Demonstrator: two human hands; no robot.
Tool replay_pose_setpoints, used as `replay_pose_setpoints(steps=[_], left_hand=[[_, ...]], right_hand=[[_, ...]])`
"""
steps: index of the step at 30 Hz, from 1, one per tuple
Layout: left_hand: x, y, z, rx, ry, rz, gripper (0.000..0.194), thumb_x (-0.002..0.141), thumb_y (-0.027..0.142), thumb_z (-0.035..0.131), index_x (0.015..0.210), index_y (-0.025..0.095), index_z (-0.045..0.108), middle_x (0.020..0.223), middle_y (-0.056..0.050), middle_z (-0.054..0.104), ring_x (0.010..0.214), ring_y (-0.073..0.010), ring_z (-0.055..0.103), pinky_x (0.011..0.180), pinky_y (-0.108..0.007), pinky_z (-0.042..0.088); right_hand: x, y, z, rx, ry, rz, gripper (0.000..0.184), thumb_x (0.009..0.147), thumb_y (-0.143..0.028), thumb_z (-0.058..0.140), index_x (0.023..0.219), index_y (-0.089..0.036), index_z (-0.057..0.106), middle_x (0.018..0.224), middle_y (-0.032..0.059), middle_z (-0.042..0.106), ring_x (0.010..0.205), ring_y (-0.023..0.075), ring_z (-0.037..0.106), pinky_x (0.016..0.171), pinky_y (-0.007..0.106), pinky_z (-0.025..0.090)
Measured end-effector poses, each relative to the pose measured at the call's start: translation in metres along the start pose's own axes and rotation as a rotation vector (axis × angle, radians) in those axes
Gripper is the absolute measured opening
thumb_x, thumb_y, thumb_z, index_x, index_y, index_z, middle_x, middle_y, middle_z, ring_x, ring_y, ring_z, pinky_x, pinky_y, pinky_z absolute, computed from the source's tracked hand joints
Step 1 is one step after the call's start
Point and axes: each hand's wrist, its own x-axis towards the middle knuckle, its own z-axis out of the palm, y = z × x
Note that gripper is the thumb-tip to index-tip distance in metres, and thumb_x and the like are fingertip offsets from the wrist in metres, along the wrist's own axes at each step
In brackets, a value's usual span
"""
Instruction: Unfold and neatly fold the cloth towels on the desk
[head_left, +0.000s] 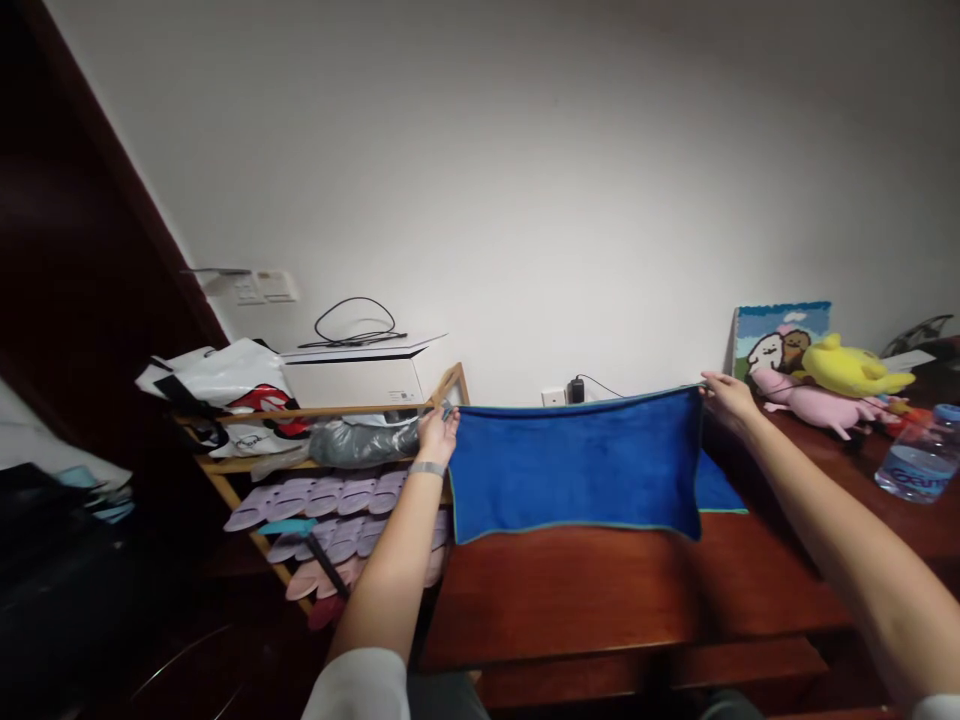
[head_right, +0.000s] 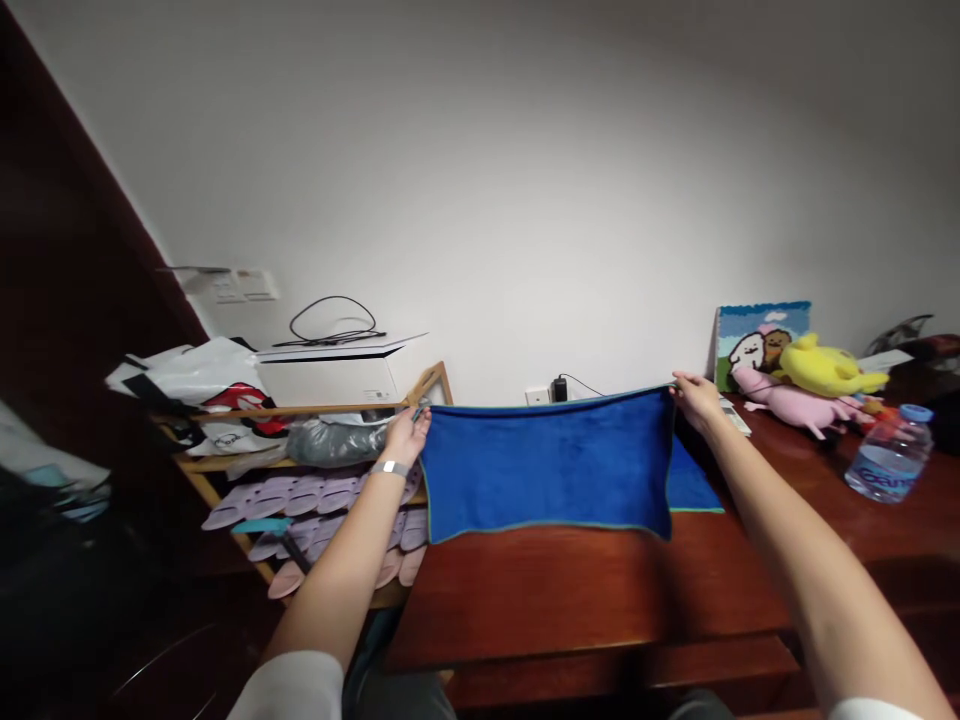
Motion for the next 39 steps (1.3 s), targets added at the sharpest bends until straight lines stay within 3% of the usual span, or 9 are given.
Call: replay_pose_setpoints(steps=[3,7,10,14,17,19,24,31,39], left_hand=[[-0.005,0.018,-0.002,-0.009,-0.053,0.062,0.022,0.092,-0.002,0.057,0.086,0.019,0.057,0.076,0.002,0.063,0.071,-0.0087,0.066,0.072,-0.018,0.057],[-0.025,0.012,-0.057,0.023,-0.089,0.098,0.018,0.086,-0.001,0.066,0.085,0.017,0.065,0.079,0.0,0.066,0.071,-0.0094,0.066,0.071,-0.016,0.058],[-0.043,-0.027,-0.128,0.167,-0.122,0.132,0.016,0.079,0.01,0.079,0.089,0.019,0.07,0.085,-0.002,0.071,0.074,-0.0122,0.068,0.071,-0.019,0.059],[-0.068,-0.1,-0.224,0.428,-0.071,0.021,0.042,0.054,0.036,0.097,0.082,0.018,0.072,0.076,-0.003,0.073,0.066,-0.0183,0.07,0.065,-0.029,0.061],[-0.083,-0.138,-0.276,0.772,-0.105,0.01,0.056,0.044,0.061,0.092,0.077,0.02,0.073,0.072,-0.004,0.075,0.062,-0.0254,0.072,0.064,-0.038,0.061],[-0.09,-0.148,-0.299,0.965,-0.121,0.049,0.057,0.048,0.072,0.083,0.076,0.023,0.074,0.075,-0.006,0.077,0.063,-0.0295,0.074,0.066,-0.042,0.061],[-0.104,-0.144,-0.333,1.213,-0.117,0.133,0.046,0.064,0.068,0.068,0.082,0.026,0.077,0.089,-0.009,0.08,0.066,-0.0303,0.077,0.068,-0.041,0.063],[-0.12,-0.137,-0.37,1.354,-0.076,0.125,0.053,0.067,0.066,0.059,0.088,0.023,0.081,0.099,-0.011,0.081,0.072,-0.0294,0.077,0.076,-0.042,0.065],[-0.129,-0.142,-0.388,1.446,-0.053,0.284,0.045,0.07,0.058,0.055,0.084,0.026,0.082,0.099,-0.011,0.08,0.092,-0.0338,0.077,0.083,-0.045,0.065]], right_hand=[[0.009,-0.018,-0.008,0.02,-0.01,0.019,0.027,0.074,-0.026,0.088,0.093,-0.017,0.071,0.06,-0.0069,0.056,0.051,0.0059,0.05,0.045,0.014,0.043],[-0.012,-0.006,-0.043,0.001,-0.052,0.053,0.03,0.069,-0.024,0.088,0.095,-0.018,0.073,0.07,-0.0044,0.064,0.055,0.0052,0.051,0.052,0.015,0.046],[-0.052,0.039,-0.082,-0.121,-0.07,0.146,0.037,0.06,-0.03,0.091,0.091,-0.018,0.076,0.083,0.0009,0.073,0.061,0.0085,0.058,0.052,0.017,0.047],[-0.116,0.126,-0.132,-0.337,-0.066,0.298,0.044,0.049,-0.044,0.091,0.083,-0.02,0.079,0.085,0.0045,0.079,0.067,0.0155,0.065,0.057,0.025,0.052],[-0.154,0.182,-0.16,-0.426,-0.098,0.346,0.042,0.047,-0.05,0.086,0.077,-0.021,0.081,0.079,0.0051,0.079,0.067,0.0208,0.069,0.061,0.032,0.055],[-0.171,0.206,-0.175,-0.481,-0.101,0.337,0.04,0.047,-0.052,0.084,0.075,-0.023,0.082,0.076,0.0057,0.079,0.066,0.0232,0.071,0.062,0.034,0.056],[-0.192,0.229,-0.212,-0.677,-0.127,0.214,0.041,0.053,-0.062,0.078,0.073,-0.027,0.083,0.084,0.0092,0.083,0.082,0.0322,0.077,0.074,0.04,0.061],[-0.214,0.226,-0.245,-0.932,-0.269,0.039,0.055,0.071,-0.077,0.066,0.086,-0.027,0.085,0.1,0.011,0.084,0.096,0.0329,0.079,0.088,0.039,0.062],[-0.237,0.226,-0.264,-1.007,-0.455,-0.053,0.052,0.087,-0.072,0.057,0.09,-0.027,0.083,0.102,0.0111,0.082,0.097,0.0293,0.078,0.088,0.035,0.063]])
